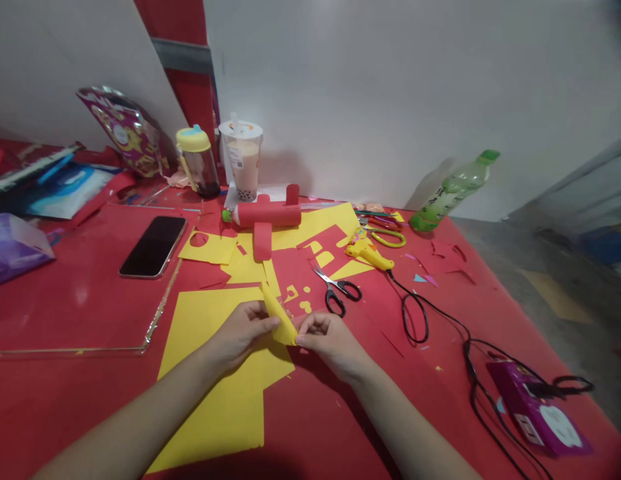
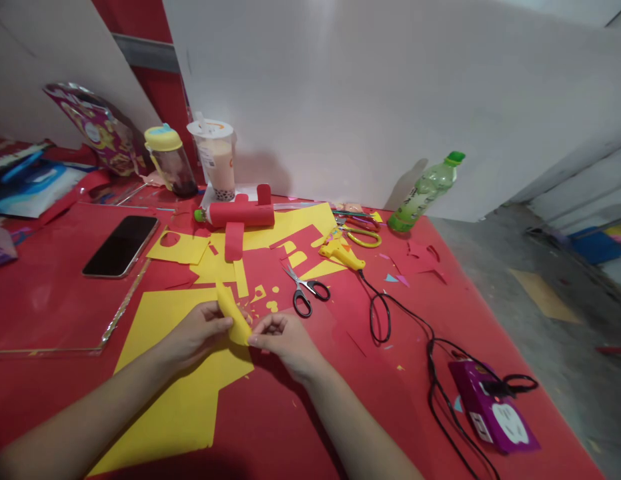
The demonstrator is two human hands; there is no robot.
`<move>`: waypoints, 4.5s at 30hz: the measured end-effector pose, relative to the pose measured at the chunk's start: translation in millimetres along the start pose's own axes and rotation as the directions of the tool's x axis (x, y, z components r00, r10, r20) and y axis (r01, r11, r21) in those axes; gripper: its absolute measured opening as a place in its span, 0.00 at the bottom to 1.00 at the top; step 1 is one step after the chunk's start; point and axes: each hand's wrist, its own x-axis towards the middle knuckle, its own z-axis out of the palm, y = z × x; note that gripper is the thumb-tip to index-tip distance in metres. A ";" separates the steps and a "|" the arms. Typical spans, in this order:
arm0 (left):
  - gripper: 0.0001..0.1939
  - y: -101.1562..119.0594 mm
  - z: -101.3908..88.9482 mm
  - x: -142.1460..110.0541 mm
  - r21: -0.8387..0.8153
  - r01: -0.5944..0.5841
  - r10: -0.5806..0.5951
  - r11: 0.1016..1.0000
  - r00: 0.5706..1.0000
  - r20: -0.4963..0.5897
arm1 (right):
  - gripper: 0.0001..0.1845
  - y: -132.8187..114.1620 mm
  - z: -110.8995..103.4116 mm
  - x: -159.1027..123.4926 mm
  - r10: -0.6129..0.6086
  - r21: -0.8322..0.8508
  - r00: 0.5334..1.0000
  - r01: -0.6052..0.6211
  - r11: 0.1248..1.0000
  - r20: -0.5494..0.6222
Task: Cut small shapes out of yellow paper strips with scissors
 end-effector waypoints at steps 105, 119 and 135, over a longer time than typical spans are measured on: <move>0.08 9.7 -18.2 13.9 0.886 -0.302 0.688 0.351 0.725 -0.026 | 0.04 5.8 -22.1 19.5 -0.688 -0.762 0.705 0.349 0.545 -0.170; 0.11 12.2 -1.0 -1.6 0.718 -0.298 0.258 0.629 0.951 0.169 | 0.08 5.5 -19.5 15.5 -0.841 -0.706 0.527 0.642 0.300 0.122; 0.08 10.4 -4.6 3.1 0.866 -0.306 0.420 0.395 0.899 0.126 | 0.08 -1.4 -15.2 13.5 -0.829 -0.598 0.557 0.679 0.426 0.041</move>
